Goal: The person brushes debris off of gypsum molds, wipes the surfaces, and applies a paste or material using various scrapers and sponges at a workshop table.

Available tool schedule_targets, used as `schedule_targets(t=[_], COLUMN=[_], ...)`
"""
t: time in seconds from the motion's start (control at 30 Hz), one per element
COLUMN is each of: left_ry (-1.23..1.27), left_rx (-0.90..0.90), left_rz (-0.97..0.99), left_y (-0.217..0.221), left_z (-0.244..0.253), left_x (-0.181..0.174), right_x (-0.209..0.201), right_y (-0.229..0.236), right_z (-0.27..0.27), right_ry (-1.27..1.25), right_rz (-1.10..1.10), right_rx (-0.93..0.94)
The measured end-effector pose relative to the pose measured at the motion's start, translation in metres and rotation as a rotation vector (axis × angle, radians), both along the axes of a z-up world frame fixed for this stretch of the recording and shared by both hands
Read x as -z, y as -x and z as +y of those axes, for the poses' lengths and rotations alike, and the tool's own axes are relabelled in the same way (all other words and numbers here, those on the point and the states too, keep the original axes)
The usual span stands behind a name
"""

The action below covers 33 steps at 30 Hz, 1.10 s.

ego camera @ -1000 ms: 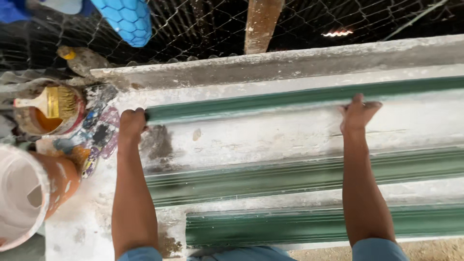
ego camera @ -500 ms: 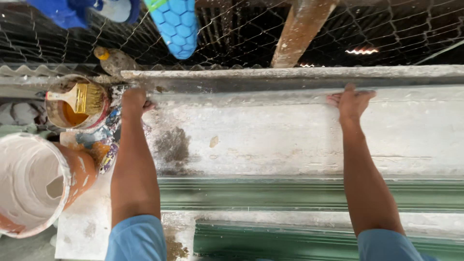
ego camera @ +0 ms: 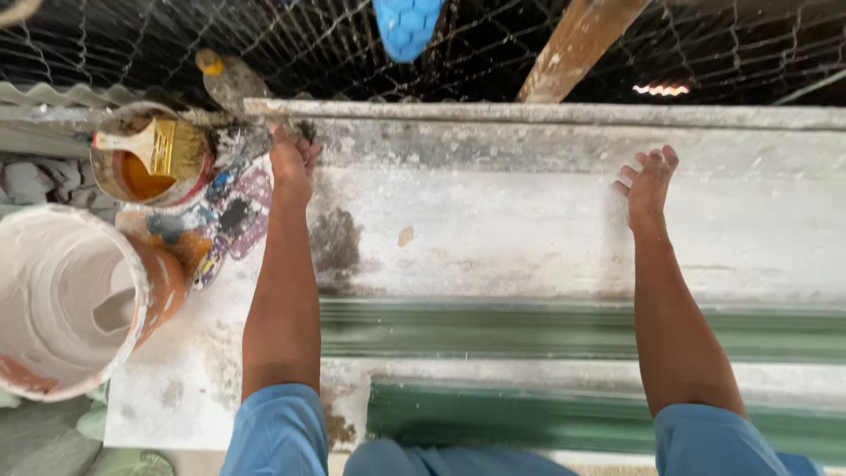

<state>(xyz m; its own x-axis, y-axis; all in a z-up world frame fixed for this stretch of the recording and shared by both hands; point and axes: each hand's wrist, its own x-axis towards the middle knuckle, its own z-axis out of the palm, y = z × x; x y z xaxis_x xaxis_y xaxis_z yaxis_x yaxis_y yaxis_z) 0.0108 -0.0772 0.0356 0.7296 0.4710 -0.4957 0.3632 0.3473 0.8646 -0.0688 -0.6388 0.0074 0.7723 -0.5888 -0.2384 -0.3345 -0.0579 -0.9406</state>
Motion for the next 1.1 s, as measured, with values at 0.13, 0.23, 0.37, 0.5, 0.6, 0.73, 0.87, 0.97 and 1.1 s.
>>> schedule_targets(t=[0.13,0.23,0.37,0.5,0.6,0.73,0.87,0.97,1.1], left_ry=[-0.094,-0.315,-0.787,-0.846,-1.410,-1.152,-1.132,-1.059,-1.027], left_rx=[0.263,0.377,0.708,0.923,0.706,0.830,1.037,1.160,1.119], left_rz=[-0.096,-0.151,-0.420,0.130,0.035,0.149,0.184,0.234,0.142], left_y=[0.071,0.174,0.320,0.390,0.389,0.361,0.320,0.313,0.314], left_z=[-0.004,-0.010,-0.012,0.036,0.093,0.142,0.159,0.173,0.179], left_x=[0.009,0.027,0.053,0.051,0.062,0.088,0.088,0.082,0.078], right_x=[0.003,0.011,0.028,0.046,0.044,0.039,0.037,0.037,0.030], right_y=[0.086,0.200,0.372,0.478,0.484,0.425,0.390,0.372,0.347], right_z=[0.008,0.005,0.026,0.100,0.166,0.239,0.287,0.299,0.304], right_ry=[0.096,0.305,0.531,0.650,0.397,0.721,0.959,0.850,0.513], right_rz=[-0.050,-0.052,0.204,0.363,0.280,0.239,0.211,0.484,0.634], right_rx=[-0.093,-0.130,0.114,0.309,0.445,0.111,-0.154,-0.242,-0.153])
